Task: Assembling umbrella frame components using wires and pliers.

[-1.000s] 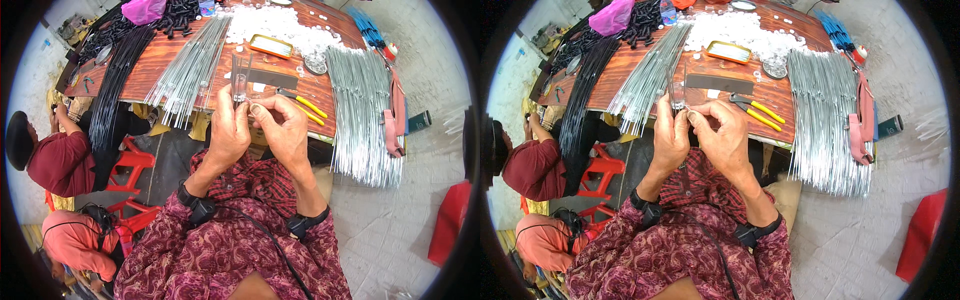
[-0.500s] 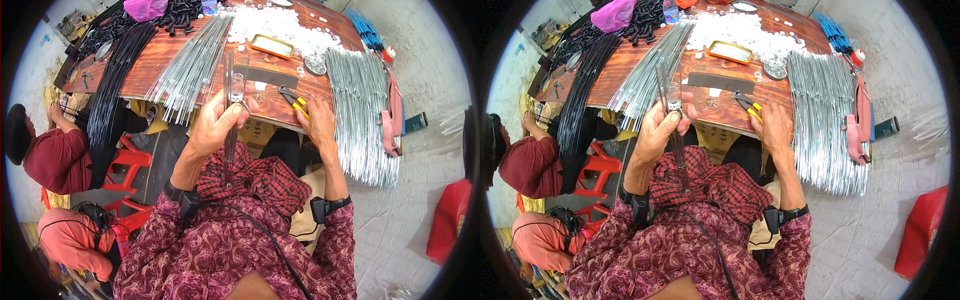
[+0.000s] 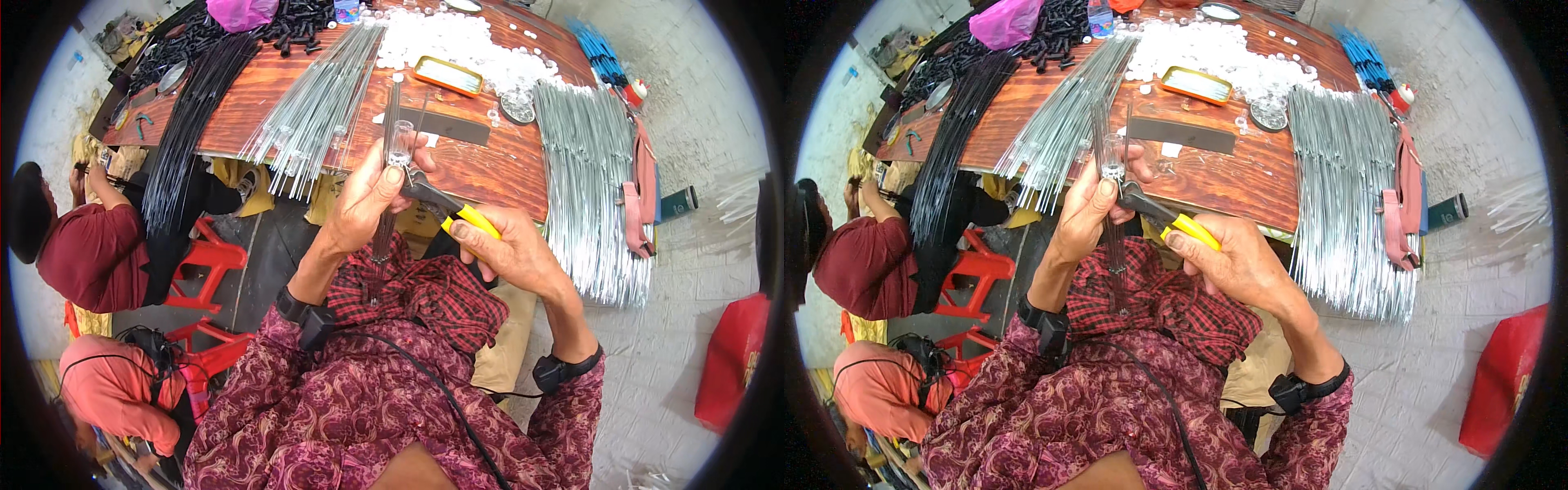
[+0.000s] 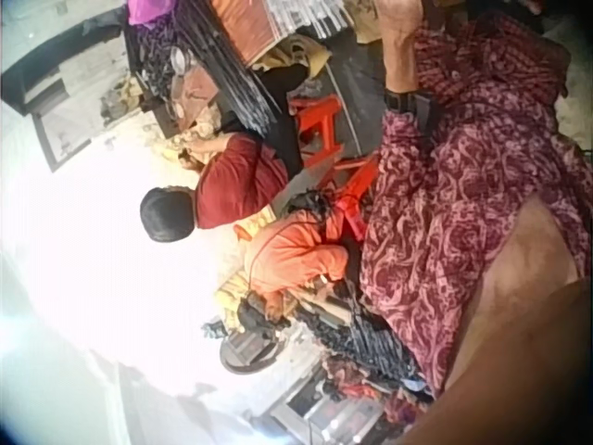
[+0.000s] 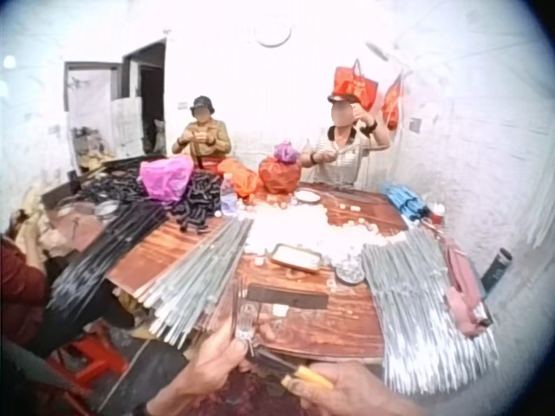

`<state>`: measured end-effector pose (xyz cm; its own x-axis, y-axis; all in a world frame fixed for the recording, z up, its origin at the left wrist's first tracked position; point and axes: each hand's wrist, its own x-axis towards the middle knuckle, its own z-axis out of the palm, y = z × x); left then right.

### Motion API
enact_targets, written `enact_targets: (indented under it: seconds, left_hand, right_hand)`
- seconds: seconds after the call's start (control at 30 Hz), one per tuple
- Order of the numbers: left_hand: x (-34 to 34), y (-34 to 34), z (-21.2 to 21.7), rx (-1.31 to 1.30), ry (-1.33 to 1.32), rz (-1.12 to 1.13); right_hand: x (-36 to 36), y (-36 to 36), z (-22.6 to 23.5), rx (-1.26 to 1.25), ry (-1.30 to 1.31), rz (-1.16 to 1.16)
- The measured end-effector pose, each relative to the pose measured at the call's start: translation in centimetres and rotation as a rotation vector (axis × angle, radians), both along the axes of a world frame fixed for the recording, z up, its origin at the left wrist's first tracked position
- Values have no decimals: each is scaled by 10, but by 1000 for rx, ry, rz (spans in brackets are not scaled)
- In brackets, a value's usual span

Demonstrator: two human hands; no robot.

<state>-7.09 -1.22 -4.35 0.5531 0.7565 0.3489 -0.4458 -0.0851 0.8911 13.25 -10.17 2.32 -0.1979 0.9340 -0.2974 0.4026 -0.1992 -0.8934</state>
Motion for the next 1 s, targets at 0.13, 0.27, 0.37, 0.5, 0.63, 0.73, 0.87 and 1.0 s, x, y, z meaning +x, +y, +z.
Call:
enact_targets:
  seconds: [0.13, 0.27, 0.37, 0.5, 0.63, 0.73, 0.87, 1.0]
  left_hand:
    - [2, -2, 3, -32, -73, -52]
    - [7, -11, -5, 34, 26, 91]
    - [9, -9, -8, 47, 54, 148]
    - [9, -6, -8, -27, -28, 68]
    - [5, -3, -2, -53, -61, -36]
    - [2, -3, -2, -15, -18, -38]
    - [4, -4, 5, 15, 21, 5]
    - [3, -6, 4, 55, 79, 49]
  right_hand:
    - [0, 1, 8, -7, -39, 16]
    - [-4, -2, 14, 8, -120, 28]
    - [-8, -2, 7, 236, -304, 39]
    - [-4, -1, 4, -52, -37, -26]
    - [7, 2, 9, -140, 58, 27]
    - [11, 4, 12, -183, 93, 52]
    - [11, 0, 3, -1, -17, 54]
    - [8, -3, 0, 387, -382, 46]
